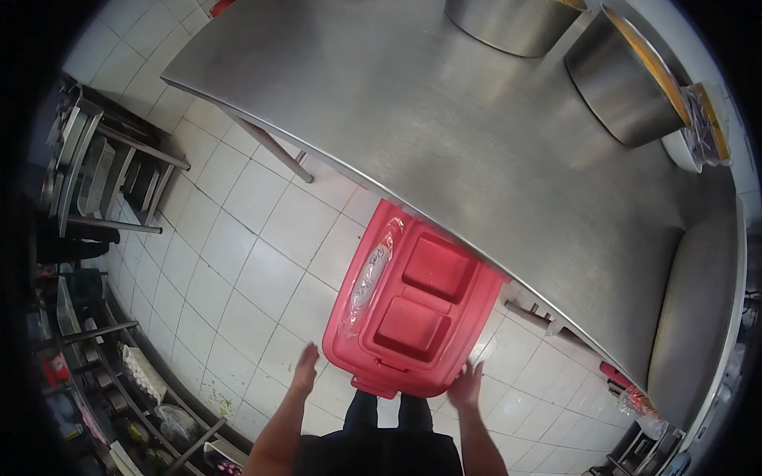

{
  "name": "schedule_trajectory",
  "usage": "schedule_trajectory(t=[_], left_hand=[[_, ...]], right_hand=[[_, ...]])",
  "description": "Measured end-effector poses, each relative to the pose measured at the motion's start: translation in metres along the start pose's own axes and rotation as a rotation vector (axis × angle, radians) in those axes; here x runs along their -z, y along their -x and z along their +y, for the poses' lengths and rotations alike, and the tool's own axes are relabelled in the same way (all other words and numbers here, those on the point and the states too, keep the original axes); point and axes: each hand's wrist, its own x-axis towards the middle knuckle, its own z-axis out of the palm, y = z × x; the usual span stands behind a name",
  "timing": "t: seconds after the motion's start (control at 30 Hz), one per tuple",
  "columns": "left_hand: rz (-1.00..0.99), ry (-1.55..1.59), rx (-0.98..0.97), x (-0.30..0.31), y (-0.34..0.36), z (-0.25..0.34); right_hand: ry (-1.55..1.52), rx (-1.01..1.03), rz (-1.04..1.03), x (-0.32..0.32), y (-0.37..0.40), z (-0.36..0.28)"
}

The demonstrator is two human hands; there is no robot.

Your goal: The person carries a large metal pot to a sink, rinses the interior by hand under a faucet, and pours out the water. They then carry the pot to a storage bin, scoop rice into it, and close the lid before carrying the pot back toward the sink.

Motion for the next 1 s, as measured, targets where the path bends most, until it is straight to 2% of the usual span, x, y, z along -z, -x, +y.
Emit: schedule_trajectory(t=[0.1,0.13,0.2,0.3,0.4,0.43,0.47,0.53,0.6,0.63,0.67,0.73,0.77,0.83,0.87,0.9,0.93,0.97,1.0], left_hand=[[-0.086,0.153,0.044,-0.051,-0.014,0.085],[-0.121,0.213,0.051,-0.065,-0.017,0.098],[-0.180,0.319,0.080,-0.070,-0.024,0.093],[-0.220,0.285,0.116,-0.079,0.011,0.142],[-0.388,0.187,-0.070,-0.079,0.051,0.187],[-0.363,0.247,-0.010,-0.083,0.073,0.215],[-0.362,0.302,0.014,-0.089,0.090,0.239],[-0.365,0.413,0.061,-0.098,0.115,0.273],[-0.309,0.427,0.024,-0.087,0.137,0.274],[-0.281,0.429,0.014,-0.074,0.152,0.267],[-0.212,0.431,-0.005,-0.055,0.164,0.249],[-0.090,0.434,-0.054,-0.007,0.199,0.214],[-0.041,0.438,-0.097,0.019,0.217,0.200],[0.156,0.475,-0.155,0.077,0.251,0.166],[0.158,0.520,-0.128,0.107,0.264,0.155],[0.357,0.336,-0.064,0.107,0.285,0.178],[0.375,0.408,-0.120,0.124,0.290,0.177],[0.362,-0.051,-0.563,0.115,0.293,0.193],[0.327,-0.525,-0.986,0.104,0.291,0.213]], right_hand=[[0.291,0.147,-0.117,-0.028,-0.029,-0.009],[0.197,0.091,-0.106,-0.032,-0.030,-0.008],[0.210,0.126,-0.103,-0.037,-0.022,-0.009],[0.349,0.143,-0.178,-0.064,0.007,-0.023],[0.395,0.072,-0.166,-0.069,0.037,-0.047],[0.364,0.115,-0.086,-0.101,0.061,-0.060],[0.530,0.241,-0.015,-0.119,0.076,-0.073],[0.578,0.225,-0.049,-0.152,0.105,-0.096],[0.612,0.308,-0.039,-0.132,0.106,-0.082],[0.903,0.406,-0.045,-0.124,0.109,-0.074],[1.123,0.445,0.029,-0.144,0.129,-0.064],[1.370,0.379,0.049,-0.134,0.133,-0.017],[1.419,0.379,0.038,-0.148,0.139,0.006],[1.200,0.373,-0.319,-0.201,0.151,0.025],[1.086,0.479,-0.403,-0.226,0.155,0.039],[0.950,0.449,-0.544,-0.253,0.156,0.045],[0.952,0.392,-0.632,-0.289,0.168,0.033],[1.067,0.449,-0.687,-0.310,0.167,0.030],[0.980,0.500,-0.808,-0.332,0.165,0.022]])
